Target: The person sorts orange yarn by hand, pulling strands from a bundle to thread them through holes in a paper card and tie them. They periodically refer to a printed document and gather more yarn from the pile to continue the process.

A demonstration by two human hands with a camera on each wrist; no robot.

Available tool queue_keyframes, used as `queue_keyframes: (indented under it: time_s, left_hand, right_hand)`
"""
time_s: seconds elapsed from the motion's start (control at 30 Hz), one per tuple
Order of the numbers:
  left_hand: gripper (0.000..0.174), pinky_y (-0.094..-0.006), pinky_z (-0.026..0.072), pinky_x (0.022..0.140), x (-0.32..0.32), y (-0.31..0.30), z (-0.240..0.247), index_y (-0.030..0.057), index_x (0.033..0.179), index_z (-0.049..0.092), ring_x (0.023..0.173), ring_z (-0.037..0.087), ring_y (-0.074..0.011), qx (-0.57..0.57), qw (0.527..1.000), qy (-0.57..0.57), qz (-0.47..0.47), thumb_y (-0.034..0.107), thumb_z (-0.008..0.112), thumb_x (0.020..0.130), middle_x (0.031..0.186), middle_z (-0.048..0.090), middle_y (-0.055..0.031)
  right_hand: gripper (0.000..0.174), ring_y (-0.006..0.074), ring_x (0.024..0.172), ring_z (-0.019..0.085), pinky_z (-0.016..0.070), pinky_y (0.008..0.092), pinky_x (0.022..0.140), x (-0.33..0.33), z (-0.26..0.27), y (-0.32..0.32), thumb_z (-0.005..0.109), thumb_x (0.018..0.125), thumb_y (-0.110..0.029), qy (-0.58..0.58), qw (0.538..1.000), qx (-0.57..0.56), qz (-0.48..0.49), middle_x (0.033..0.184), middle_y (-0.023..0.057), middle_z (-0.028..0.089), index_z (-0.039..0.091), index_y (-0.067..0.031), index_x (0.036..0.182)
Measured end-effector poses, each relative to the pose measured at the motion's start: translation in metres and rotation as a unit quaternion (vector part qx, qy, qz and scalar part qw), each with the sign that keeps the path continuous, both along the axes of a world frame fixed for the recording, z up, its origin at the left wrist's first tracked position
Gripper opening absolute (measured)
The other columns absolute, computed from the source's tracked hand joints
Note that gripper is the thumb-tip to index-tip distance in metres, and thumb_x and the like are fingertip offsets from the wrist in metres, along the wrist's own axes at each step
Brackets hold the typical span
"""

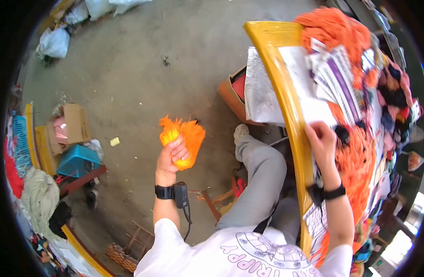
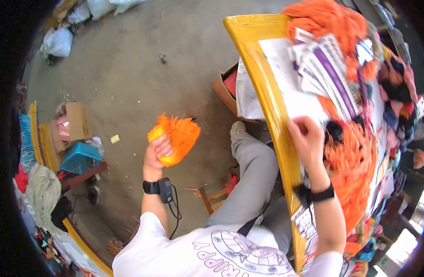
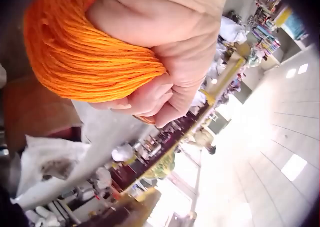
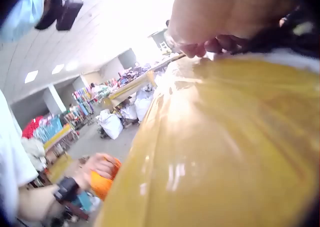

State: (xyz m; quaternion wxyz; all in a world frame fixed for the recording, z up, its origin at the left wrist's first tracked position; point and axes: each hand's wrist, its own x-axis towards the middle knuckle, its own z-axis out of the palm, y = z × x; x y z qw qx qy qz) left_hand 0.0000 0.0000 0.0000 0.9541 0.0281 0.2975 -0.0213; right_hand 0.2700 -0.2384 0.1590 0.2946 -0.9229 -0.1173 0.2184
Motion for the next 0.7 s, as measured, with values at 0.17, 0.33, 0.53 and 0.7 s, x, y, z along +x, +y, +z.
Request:
queue_keyframes:
  time_s: [0.17, 0.33, 0.53, 0.7]
  left_hand:
    - [0.009, -0.0221, 0.0343, 0.047, 0.020, 0.060, 0.111, 0.0070, 0.086, 0.048, 0.037, 0.031, -0.0015, 0.145, 0.969, -0.188, -0.070, 0.015, 0.051, 0.082, 0.049, 0.032, 0.0090]
    - [0.009, -0.0201, 0.0324, 0.045, 0.009, 0.013, 0.178, 0.0081, 0.088, 0.049, 0.037, 0.031, -0.0015, 0.207, 0.946, -0.220, -0.115, 0.015, 0.051, 0.082, 0.048, 0.033, 0.0092]
    - [0.009, -0.0199, 0.0302, 0.044, -0.011, -0.031, 0.195, 0.0091, 0.085, 0.051, 0.037, 0.031, -0.0015, 0.214, 0.947, -0.222, -0.092, 0.016, 0.055, 0.082, 0.048, 0.035, 0.0087]
    - [0.013, -0.0205, 0.0308, 0.045, -0.027, -0.052, 0.204, 0.0083, 0.085, 0.054, 0.038, 0.032, -0.0026, 0.266, 0.941, -0.186, -0.100, 0.019, 0.060, 0.080, 0.049, 0.036, 0.0078]
  right_hand:
    - [0.006, 0.0077, 0.063, 0.050, 0.0392, 0.0198, 0.055, -0.092, 0.028, 0.060, 0.067, 0.071, -0.004, -0.120, 0.937, 0.312, 0.100, 0.071, 0.0013, 0.053, 0.063, -0.0034, 0.077]
    - [0.017, 0.0111, 0.062, 0.050, 0.0407, 0.0228, 0.055, -0.181, 0.048, 0.093, 0.069, 0.067, -0.006, -0.116, 0.903, 0.390, 0.139, 0.079, 0.0018, 0.051, 0.065, -0.0062, 0.083]
    - [0.016, 0.0189, 0.065, 0.056, 0.0450, 0.0295, 0.057, -0.218, 0.067, 0.069, 0.067, 0.067, -0.014, -0.222, 0.914, 0.317, 0.119, 0.079, 0.0053, 0.053, 0.064, -0.0079, 0.081]
    - [0.012, 0.0171, 0.067, 0.056, 0.0445, 0.0276, 0.061, -0.212, 0.069, 0.049, 0.065, 0.070, -0.012, -0.177, 0.911, 0.333, 0.168, 0.076, 0.0056, 0.054, 0.064, -0.0055, 0.080]
